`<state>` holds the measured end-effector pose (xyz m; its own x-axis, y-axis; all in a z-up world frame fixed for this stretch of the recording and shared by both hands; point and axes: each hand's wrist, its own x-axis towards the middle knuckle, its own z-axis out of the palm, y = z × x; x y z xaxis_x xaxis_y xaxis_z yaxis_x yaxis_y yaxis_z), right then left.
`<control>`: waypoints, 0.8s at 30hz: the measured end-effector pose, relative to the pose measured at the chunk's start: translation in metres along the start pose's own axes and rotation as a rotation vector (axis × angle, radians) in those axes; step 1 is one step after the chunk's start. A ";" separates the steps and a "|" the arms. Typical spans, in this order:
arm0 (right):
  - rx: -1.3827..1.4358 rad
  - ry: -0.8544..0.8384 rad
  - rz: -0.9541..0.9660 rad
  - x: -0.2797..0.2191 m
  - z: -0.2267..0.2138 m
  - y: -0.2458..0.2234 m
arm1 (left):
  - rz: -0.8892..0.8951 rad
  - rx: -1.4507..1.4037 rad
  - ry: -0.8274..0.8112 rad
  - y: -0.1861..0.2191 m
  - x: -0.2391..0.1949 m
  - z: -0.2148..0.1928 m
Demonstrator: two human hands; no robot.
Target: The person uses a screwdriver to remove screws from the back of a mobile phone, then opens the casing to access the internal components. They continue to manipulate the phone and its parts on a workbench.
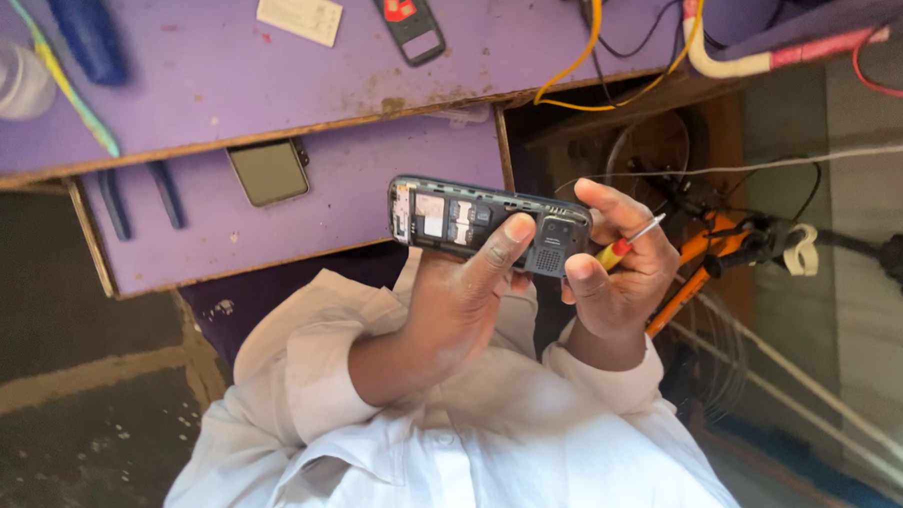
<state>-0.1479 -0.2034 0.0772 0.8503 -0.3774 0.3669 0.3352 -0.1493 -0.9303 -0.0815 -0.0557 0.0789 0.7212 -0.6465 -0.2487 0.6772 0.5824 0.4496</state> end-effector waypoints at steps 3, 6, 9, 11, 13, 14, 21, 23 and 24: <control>-0.046 0.085 0.041 -0.008 -0.005 -0.003 | -0.049 -0.040 -0.077 -0.008 -0.003 -0.003; -0.069 0.169 0.040 -0.011 -0.006 -0.003 | -0.048 -0.078 -0.152 -0.014 -0.005 -0.006; -0.079 0.226 0.023 -0.009 -0.005 -0.004 | -0.066 -0.076 -0.195 -0.017 -0.008 -0.007; -0.088 0.219 -0.004 -0.007 -0.005 -0.005 | -0.083 -0.060 -0.212 -0.017 -0.008 -0.008; -0.086 0.198 -0.018 -0.004 -0.005 -0.007 | -0.089 -0.046 -0.211 -0.017 -0.010 -0.009; -0.083 0.184 -0.023 -0.003 -0.005 -0.007 | -0.087 -0.042 -0.213 -0.017 -0.010 -0.009; -0.073 0.173 -0.050 0.002 -0.006 -0.004 | -0.079 -0.040 -0.216 -0.017 -0.010 -0.009; -0.075 0.187 -0.026 -0.001 -0.006 -0.005 | -0.076 -0.031 -0.214 -0.015 -0.010 -0.007; -0.080 0.188 -0.024 -0.002 -0.006 -0.005 | -0.075 -0.022 -0.217 -0.014 -0.009 -0.005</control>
<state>-0.1532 -0.2078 0.0810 0.7493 -0.5357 0.3893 0.3146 -0.2294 -0.9211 -0.0973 -0.0554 0.0700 0.6225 -0.7775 -0.0893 0.7322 0.5383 0.4172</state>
